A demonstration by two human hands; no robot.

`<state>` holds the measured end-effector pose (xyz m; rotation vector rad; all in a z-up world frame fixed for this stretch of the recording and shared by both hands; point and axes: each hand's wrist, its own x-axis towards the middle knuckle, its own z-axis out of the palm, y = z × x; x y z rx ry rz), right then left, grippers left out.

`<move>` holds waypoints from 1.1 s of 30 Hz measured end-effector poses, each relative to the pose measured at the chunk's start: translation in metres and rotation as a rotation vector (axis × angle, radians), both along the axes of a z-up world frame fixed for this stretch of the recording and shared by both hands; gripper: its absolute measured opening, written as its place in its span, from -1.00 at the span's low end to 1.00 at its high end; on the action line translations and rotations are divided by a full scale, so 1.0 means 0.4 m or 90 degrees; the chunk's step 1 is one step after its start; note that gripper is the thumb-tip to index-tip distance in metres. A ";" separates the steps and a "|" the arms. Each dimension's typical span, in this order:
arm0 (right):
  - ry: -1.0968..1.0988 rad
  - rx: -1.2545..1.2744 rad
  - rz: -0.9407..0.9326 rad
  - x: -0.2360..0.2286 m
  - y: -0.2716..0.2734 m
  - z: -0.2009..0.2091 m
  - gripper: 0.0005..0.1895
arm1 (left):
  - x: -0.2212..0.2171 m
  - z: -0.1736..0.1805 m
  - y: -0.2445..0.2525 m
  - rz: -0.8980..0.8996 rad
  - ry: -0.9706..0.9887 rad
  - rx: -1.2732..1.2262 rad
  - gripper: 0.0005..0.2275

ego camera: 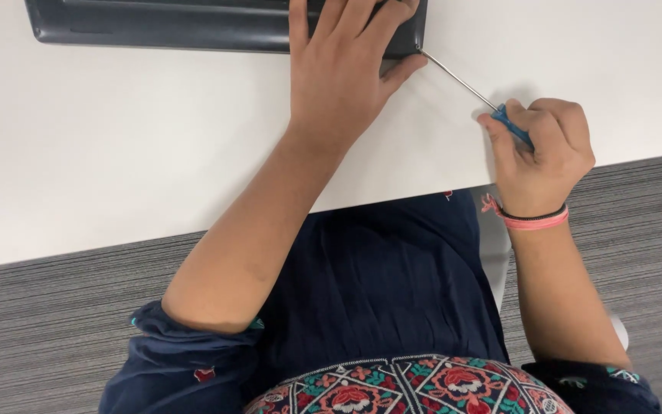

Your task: The person uses a blue-handled screwdriver to remove screws from the back cover of a laptop, collecting the screws on the desk. They reposition the laptop and continue unscrewing screws along its edges, then set the screwdriver down and press along the cover with both hands.

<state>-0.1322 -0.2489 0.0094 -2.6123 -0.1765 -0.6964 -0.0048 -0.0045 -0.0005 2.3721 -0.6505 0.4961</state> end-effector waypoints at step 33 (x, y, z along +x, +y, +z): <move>0.103 0.116 -0.035 0.019 0.028 0.057 -0.76 | 0.008 0.003 0.003 -0.014 -0.012 -0.032 -0.56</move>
